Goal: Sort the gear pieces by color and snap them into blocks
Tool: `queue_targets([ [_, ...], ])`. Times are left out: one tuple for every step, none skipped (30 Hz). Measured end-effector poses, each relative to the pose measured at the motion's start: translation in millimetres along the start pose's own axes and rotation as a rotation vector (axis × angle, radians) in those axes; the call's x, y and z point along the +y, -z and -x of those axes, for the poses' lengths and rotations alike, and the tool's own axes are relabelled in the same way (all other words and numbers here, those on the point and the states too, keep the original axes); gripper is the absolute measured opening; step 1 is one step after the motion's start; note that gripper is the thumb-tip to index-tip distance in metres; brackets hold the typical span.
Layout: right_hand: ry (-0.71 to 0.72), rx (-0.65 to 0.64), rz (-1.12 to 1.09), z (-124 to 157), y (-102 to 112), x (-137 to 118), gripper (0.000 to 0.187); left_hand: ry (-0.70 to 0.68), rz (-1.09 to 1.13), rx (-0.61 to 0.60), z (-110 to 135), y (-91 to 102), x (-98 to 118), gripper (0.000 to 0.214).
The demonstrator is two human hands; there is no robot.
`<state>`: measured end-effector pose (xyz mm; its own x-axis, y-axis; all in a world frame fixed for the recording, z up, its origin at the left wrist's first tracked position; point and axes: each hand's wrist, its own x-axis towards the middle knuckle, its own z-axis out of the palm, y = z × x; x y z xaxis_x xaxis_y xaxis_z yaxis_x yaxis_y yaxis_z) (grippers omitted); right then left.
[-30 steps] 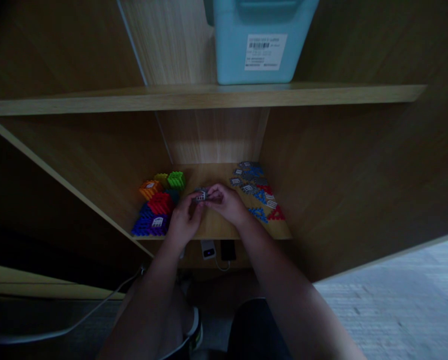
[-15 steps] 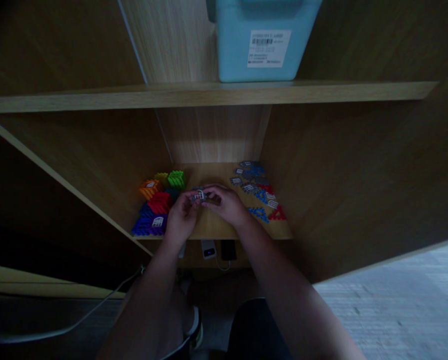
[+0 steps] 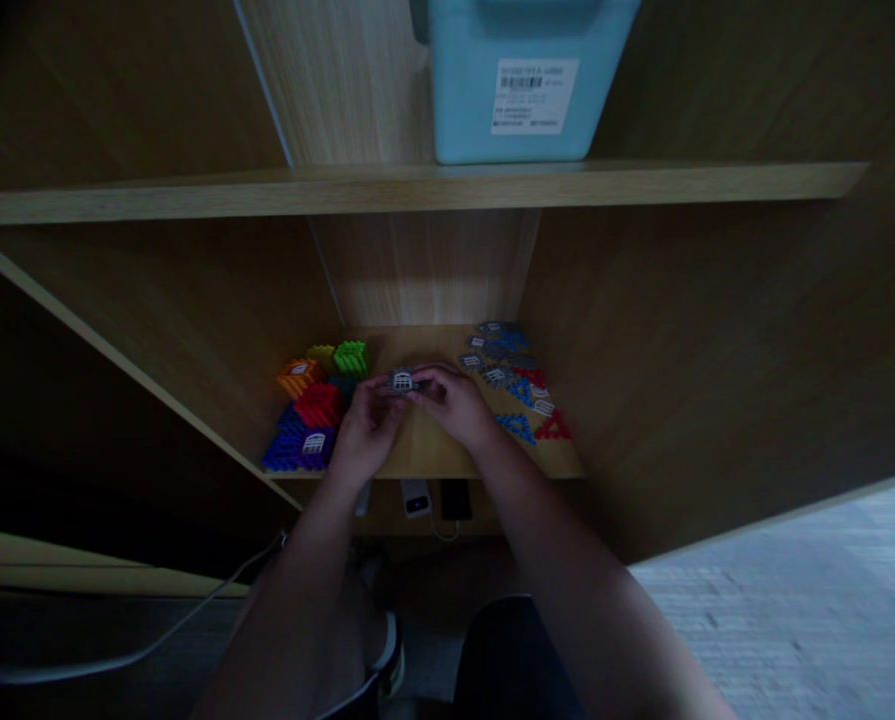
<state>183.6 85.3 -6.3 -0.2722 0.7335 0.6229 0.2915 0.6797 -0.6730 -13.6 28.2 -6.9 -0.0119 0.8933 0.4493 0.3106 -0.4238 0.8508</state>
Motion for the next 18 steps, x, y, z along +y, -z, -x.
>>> queue_targets([
  [-0.005,0.016,0.016,-0.5,-0.3,1.3,0.018,-0.002,-0.017,0.006,-0.2,-0.7,-2.5,0.043],
  [-0.011,0.033,0.032,-1.0,-0.6,2.6,0.018,-0.008,-0.043,0.015,-0.2,-1.2,-4.8,0.044],
  [-0.017,0.047,0.05,-1.6,-1.1,3.9,0.018,-0.018,-0.074,0.027,-0.1,-1.5,-6.7,0.044],
  [-0.023,0.056,0.069,-2.3,-1.5,5.1,0.018,-0.029,-0.109,0.041,0.0,-1.7,-8.0,0.043],
  [-0.028,0.058,0.086,-3.0,-1.9,6.3,0.017,-0.039,-0.147,0.056,0.2,-1.7,-8.9,0.042],
  [-0.031,0.055,0.103,-3.9,-2.3,7.4,0.016,-0.045,-0.186,0.069,0.5,-1.6,-9.2,0.041],
  [-0.032,0.048,0.119,-4.8,-2.7,8.4,0.015,-0.046,-0.224,0.081,0.7,-1.4,-9.1,0.04],
  [-0.033,0.039,0.135,-5.8,-3.0,9.4,0.014,-0.045,-0.26,0.089,1.0,-1.3,-8.7,0.04],
  [-0.034,0.028,0.152,-6.8,-3.4,10.4,0.013,-0.042,-0.293,0.095,1.3,-1.2,-8.2,0.039],
  [-0.037,0.018,0.171,-7.7,-3.9,11.5,0.012,-0.039,-0.323,0.099,1.6,-1.4,-7.6,0.039],
  [-0.041,0.008,0.192,-8.5,-4.4,12.8,0.011,-0.036,-0.351,0.101,1.9,-1.7,-7.1,0.038],
  [-0.047,-0.001,0.21,-9.0,-4.9,14.2,0.011,-0.034,-0.378,0.102,2.2,-2.2,-6.7,0.038],
  [-0.053,-0.01,0.224,-9.3,-5.5,15.9,0.012,-0.03,-0.403,0.1,2.4,-2.9,-6.4,0.038],
  [-0.059,-0.017,0.233,-9.5,-6.1,17.6,0.012,-0.025,-0.425,0.098,2.6,-3.6,-6.2,0.037],
  [-0.065,-0.023,0.238,-9.4,-6.7,19.3,0.013,-0.02,-0.442,0.095,2.7,-4.3,-6.0,0.037],
  [-0.073,-0.026,0.241,-9.3,-7.3,21.0,0.014,-0.014,-0.454,0.09,2.7,-4.9,-6.0,0.037],
  [-0.082,-0.029,0.245,-9.1,-7.8,22.5,0.015,-0.01,-0.462,0.084,2.7,-5.4,-6.0,0.038],
  [-0.092,-0.031,0.252,-9.0,-8.3,23.7,0.016,-0.008,-0.464,0.078,2.5,-5.7,-6.0,0.037],
])
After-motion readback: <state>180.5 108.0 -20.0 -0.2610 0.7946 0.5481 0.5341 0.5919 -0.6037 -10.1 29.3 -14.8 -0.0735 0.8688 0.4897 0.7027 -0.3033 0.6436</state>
